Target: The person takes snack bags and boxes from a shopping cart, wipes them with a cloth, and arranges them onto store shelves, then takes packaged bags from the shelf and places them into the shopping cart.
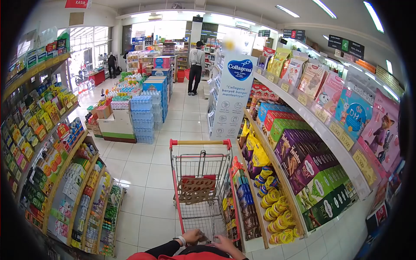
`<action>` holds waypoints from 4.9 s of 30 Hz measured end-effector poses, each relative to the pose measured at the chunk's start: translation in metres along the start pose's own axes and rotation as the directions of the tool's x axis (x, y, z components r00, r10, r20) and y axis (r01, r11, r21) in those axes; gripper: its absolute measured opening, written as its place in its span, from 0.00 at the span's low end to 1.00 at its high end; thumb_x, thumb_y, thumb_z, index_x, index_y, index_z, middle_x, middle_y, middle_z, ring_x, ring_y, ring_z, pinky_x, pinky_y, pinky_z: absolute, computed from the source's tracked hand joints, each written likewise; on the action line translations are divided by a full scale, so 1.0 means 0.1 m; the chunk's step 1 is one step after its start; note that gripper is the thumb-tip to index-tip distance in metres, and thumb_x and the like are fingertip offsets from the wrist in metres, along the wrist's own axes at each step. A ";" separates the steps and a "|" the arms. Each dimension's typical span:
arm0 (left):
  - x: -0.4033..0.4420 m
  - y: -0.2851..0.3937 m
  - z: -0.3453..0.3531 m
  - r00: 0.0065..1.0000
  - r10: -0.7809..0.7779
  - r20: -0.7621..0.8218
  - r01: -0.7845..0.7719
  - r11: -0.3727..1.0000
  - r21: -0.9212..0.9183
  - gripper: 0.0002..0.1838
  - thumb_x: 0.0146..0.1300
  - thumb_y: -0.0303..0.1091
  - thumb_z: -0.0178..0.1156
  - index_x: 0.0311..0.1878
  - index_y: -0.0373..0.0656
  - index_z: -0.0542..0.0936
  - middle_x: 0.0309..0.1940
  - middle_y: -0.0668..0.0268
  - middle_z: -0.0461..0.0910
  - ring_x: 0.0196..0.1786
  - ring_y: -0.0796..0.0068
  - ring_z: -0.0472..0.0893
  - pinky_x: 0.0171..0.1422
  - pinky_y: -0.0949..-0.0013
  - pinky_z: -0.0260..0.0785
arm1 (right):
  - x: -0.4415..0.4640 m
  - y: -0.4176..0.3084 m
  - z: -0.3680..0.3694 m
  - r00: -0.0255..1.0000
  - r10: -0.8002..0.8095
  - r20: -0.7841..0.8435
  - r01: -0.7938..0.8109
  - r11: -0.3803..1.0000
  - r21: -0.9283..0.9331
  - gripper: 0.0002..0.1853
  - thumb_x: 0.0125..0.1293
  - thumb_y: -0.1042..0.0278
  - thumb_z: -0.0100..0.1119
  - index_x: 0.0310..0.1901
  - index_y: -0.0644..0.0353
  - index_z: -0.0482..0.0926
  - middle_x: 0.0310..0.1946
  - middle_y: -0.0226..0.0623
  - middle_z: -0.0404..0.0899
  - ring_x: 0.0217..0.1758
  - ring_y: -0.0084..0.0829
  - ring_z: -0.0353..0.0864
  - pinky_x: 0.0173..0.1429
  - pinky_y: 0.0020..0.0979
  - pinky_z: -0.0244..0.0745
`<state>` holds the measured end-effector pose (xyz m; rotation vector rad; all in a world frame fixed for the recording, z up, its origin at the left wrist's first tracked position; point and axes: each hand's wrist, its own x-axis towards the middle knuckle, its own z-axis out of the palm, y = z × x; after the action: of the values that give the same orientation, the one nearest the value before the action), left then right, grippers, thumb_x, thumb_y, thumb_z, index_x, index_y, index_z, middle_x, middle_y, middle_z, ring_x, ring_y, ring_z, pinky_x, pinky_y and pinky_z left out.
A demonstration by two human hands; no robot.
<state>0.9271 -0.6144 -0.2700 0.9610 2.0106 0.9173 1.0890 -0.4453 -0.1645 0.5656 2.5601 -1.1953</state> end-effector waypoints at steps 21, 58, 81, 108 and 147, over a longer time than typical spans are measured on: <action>-0.61 0.27 0.47 0.985 0.060 0.160 -0.146 0.786 0.601 0.23 0.71 0.59 0.44 0.53 0.53 0.76 0.39 0.59 0.85 0.44 0.53 0.84 0.47 0.48 0.72 | -0.27 0.97 0.56 0.940 -0.319 0.118 0.339 0.866 -0.366 0.41 0.58 0.57 0.66 0.70 0.65 0.60 0.70 0.52 0.61 0.76 0.52 0.56 0.77 0.44 0.55; -1.22 0.33 1.90 0.969 -0.085 0.231 -0.073 0.798 0.598 0.22 0.66 0.56 0.52 0.53 0.53 0.80 0.45 0.58 0.84 0.49 0.54 0.84 0.54 0.57 0.74 | -3.86 -1.47 -3.57 -0.314 -0.664 -0.679 0.125 0.680 -0.723 0.10 0.57 0.74 0.65 0.41 0.61 0.79 0.43 0.42 0.79 0.51 0.43 0.77 0.57 0.39 0.70; -1.83 0.67 1.72 0.891 0.149 -0.428 -0.204 0.975 -0.085 0.18 0.61 0.39 0.65 0.50 0.38 0.79 0.38 0.51 0.84 0.43 0.52 0.84 0.48 0.60 0.76 | -3.47 -2.61 -4.96 -0.411 -0.375 -0.831 -0.209 0.926 -0.314 0.44 0.48 0.34 0.68 0.59 0.64 0.77 0.63 0.58 0.66 0.66 0.56 0.70 0.62 0.53 0.71; -2.27 0.37 1.32 0.640 -0.490 -0.592 -0.430 0.409 -0.804 0.11 0.73 0.29 0.51 0.54 0.36 0.72 0.48 0.62 0.78 0.48 0.71 0.79 0.54 0.67 0.74 | -5.16 -1.57 -4.37 -0.512 -0.204 -0.834 0.355 0.834 -0.422 0.15 0.66 0.57 0.65 0.38 0.64 0.81 0.33 0.32 0.79 0.36 0.23 0.78 0.41 0.26 0.72; -4.18 0.29 4.24 -0.027 -1.000 -0.011 -0.666 0.026 -0.745 0.13 0.74 0.42 0.48 0.43 0.45 0.78 0.16 0.72 0.60 0.18 0.76 0.60 0.24 0.64 0.62 | 1.79 1.51 0.54 0.982 -0.135 0.130 0.030 0.799 0.601 0.16 0.64 0.74 0.61 0.54 0.63 0.79 0.43 0.37 0.83 0.43 0.27 0.81 0.47 0.29 0.74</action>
<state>1.4803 -0.8276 -0.3329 -1.8993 1.1213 2.4261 1.0006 -0.3561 -0.3695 0.4447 2.0517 -2.0117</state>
